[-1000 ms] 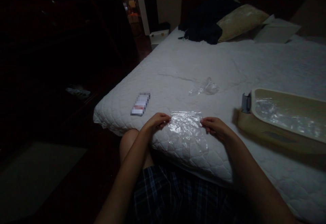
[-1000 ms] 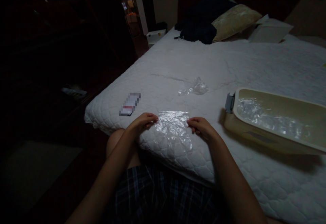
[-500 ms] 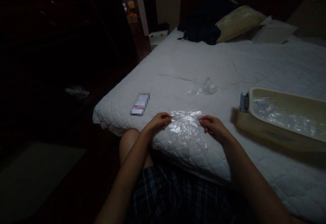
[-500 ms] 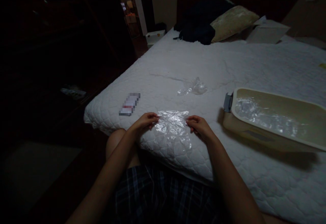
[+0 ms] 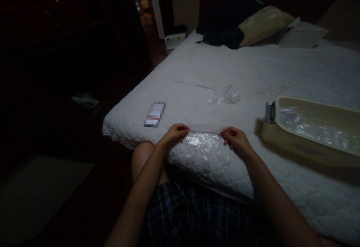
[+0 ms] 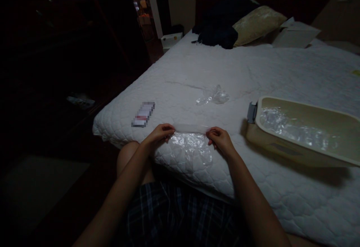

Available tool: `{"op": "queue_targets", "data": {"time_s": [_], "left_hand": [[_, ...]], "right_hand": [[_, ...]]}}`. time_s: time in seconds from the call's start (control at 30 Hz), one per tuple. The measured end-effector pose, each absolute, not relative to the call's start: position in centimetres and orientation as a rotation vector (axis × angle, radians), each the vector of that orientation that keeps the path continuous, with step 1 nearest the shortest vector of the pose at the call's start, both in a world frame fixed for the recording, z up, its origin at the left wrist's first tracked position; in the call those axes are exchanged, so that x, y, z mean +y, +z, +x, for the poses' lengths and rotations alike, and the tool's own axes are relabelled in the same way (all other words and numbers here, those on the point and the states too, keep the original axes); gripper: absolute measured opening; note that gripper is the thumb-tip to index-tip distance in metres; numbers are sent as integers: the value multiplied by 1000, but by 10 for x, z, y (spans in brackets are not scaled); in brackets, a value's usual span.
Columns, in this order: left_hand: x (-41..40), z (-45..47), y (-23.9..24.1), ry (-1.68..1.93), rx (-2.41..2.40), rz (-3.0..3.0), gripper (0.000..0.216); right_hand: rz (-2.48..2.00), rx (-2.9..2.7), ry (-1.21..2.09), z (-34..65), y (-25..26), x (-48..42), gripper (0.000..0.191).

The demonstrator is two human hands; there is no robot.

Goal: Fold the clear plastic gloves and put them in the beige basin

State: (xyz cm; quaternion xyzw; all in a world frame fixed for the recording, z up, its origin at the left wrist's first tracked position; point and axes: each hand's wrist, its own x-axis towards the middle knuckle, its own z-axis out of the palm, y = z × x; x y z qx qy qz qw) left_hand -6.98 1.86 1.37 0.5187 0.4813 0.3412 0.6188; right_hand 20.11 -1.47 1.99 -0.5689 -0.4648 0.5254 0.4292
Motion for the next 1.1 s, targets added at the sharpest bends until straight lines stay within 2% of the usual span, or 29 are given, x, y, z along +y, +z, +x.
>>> {"op": "queue_targets", "data": {"time_s": [0.23,0.37,0.63,0.93,1.1], "left_hand": [[13,-68,22,846,1070,1173,27],[14,-69,18,878,1111,1312,21],[21,-72,9,969,1054,1666,7],[18,-74,15,892,1026,1753,15],[19,-74,14,892,1025,1769,16]], "right_hand": [[-1409,-1228,1136,204,8,-12,32],[-1394,-1350,989,207,2,-9,29],[-1379,-1382,1036,210,5,-11,22],[-1340,-1451,1094,214,11,-13,21],[-1276,-1532,1049,216,13,-13,13]]}}
